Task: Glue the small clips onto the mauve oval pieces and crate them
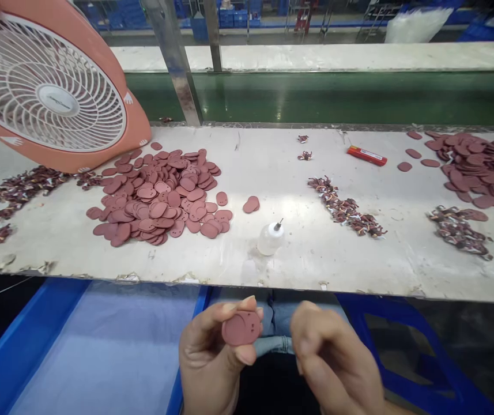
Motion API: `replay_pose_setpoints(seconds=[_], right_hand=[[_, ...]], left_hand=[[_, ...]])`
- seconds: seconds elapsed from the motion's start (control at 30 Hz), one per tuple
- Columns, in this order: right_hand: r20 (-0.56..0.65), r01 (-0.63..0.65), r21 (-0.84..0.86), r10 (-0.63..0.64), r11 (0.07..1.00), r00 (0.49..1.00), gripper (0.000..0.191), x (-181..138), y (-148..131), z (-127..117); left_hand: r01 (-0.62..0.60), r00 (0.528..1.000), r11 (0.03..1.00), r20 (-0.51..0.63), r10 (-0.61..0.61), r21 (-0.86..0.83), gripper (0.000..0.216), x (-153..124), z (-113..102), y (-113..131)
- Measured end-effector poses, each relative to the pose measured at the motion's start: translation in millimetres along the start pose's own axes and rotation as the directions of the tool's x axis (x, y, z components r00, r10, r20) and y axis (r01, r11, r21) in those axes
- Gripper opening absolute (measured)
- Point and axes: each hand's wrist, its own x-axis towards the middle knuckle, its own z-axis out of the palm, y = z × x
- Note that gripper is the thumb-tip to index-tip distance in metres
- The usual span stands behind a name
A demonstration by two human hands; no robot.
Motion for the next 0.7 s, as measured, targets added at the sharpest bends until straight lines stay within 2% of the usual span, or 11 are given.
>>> replay_pose_setpoints(seconds=[0.07, 0.13, 0.23, 0.33, 0.43, 0.53, 0.63, 0.7], right_hand=[[0.115, -0.178, 0.060, 0.170, 0.982, 0.979, 0.026, 9, -1, 2], [0.199, -0.293, 0.106, 0.268, 0.950, 0.943, 0.034, 18, -3, 5], [0.256, -0.386, 0.193, 0.334, 0.902, 0.907, 0.032, 26, -8, 8], [0.291, -0.404, 0.239, 0.332, 0.883, 0.897, 0.031, 28, -10, 9], [0.298, -0.395, 0.228, 0.322, 0.890, 0.898, 0.032, 26, -9, 7], [0.310, -0.412, 0.222, 0.337, 0.884, 0.889, 0.034, 25, -7, 4], [0.293, -0.425, 0.238, 0.353, 0.873, 0.889, 0.032, 25, -5, 4], [0.280, -0.428, 0.250, 0.359, 0.868, 0.890, 0.034, 27, -4, 6]], left_hand=[[-0.045, 0.997, 0.999, 0.062, 0.044, 0.025, 0.030, 1, -3, -3], [-0.090, 0.989, 0.995, 0.123, 0.083, 0.050, 0.032, 2, -5, -5], [-0.185, 0.968, 0.979, 0.190, 0.167, 0.084, 0.032, 4, -7, -8], [-0.219, 0.961, 0.973, 0.193, 0.201, 0.078, 0.032, 5, -10, -9], [-0.132, 0.981, 0.991, 0.147, 0.125, 0.037, 0.030, 6, -7, -8], [-0.034, 0.999, 0.999, -0.003, 0.034, 0.014, 0.029, 5, 3, -5], [0.022, 0.984, 0.999, -0.178, -0.016, 0.029, 0.031, 1, 16, -1], [0.047, 0.976, 0.997, -0.217, -0.034, 0.057, 0.033, -3, 19, 0]])
